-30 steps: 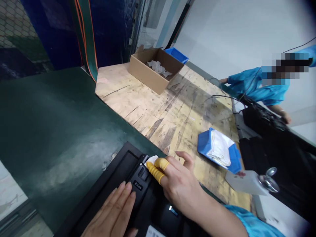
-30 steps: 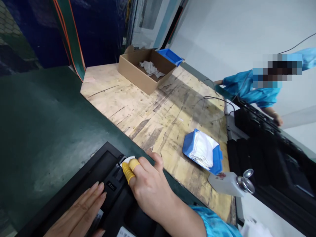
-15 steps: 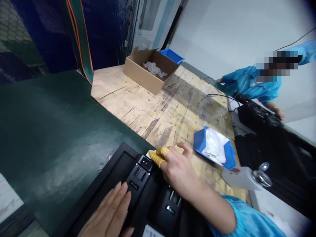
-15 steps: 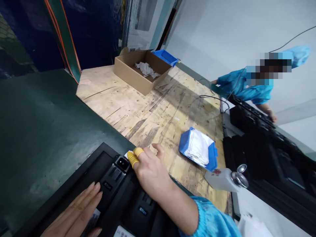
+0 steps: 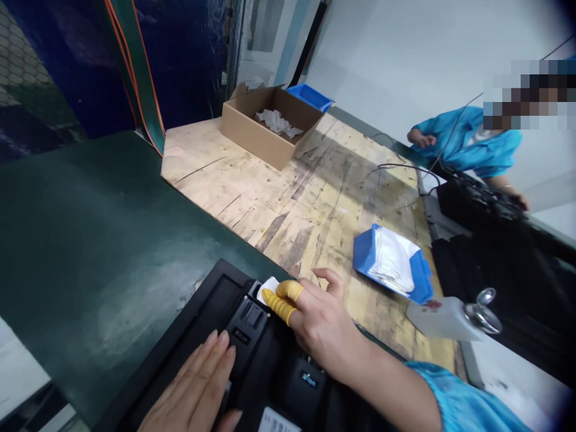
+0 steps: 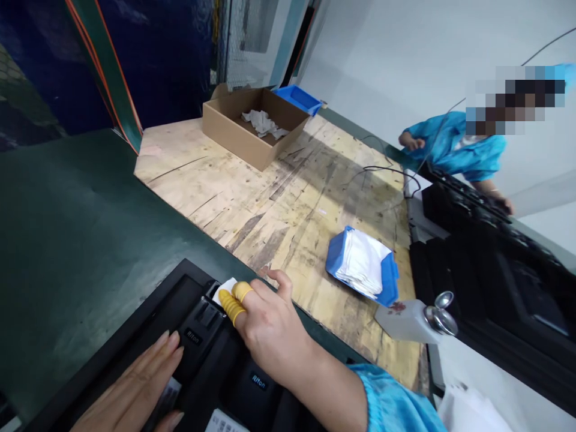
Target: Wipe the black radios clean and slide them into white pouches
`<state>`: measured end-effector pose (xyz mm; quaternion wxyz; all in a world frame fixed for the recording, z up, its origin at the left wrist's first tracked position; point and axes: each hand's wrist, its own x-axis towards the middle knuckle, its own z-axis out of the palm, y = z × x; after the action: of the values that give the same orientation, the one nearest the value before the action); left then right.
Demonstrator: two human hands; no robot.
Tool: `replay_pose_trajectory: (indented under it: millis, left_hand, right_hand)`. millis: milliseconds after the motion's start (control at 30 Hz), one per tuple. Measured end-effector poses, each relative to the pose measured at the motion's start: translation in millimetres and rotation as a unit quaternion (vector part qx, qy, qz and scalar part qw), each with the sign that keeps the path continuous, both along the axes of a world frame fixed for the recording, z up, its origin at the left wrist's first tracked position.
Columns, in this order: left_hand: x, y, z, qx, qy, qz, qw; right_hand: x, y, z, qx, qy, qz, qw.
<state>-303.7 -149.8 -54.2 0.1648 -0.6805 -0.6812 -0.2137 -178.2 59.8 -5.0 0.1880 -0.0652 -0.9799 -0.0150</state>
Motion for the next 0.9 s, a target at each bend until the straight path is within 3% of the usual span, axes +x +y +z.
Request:
replay_pose_trajectory:
  millis: [267, 467, 600, 767, 900]
  left_hand:
    - [-2, 0, 0.1, -0.006, 0.0, -0.004, 1.0]
    - [0, 4, 0.9, -0.001, 0.008, -0.003, 1.0]
    - [1, 5, 3.7, -0.004, 0.008, -0.004, 1.0]
    - [0, 2, 4.7, -0.009, 0.004, -0.01, 1.0]
    - [0, -1, 4.5, -0.025, -0.001, -0.013, 1.0]
  right_hand:
    - [17, -9, -2.8, -0.015, 0.004, -0.005, 1.0]
    - [28, 3, 10.7, 0.003, 0.005, -0.031, 1.0]
    - [17, 6, 16.6, 0.011, 0.029, -0.032, 0.999]
    - [-12, 2, 5.3, 0.01, 0.013, 0.015, 1.0]
    - [-13, 2, 2.3, -0.002, -0.025, 0.048, 0.999]
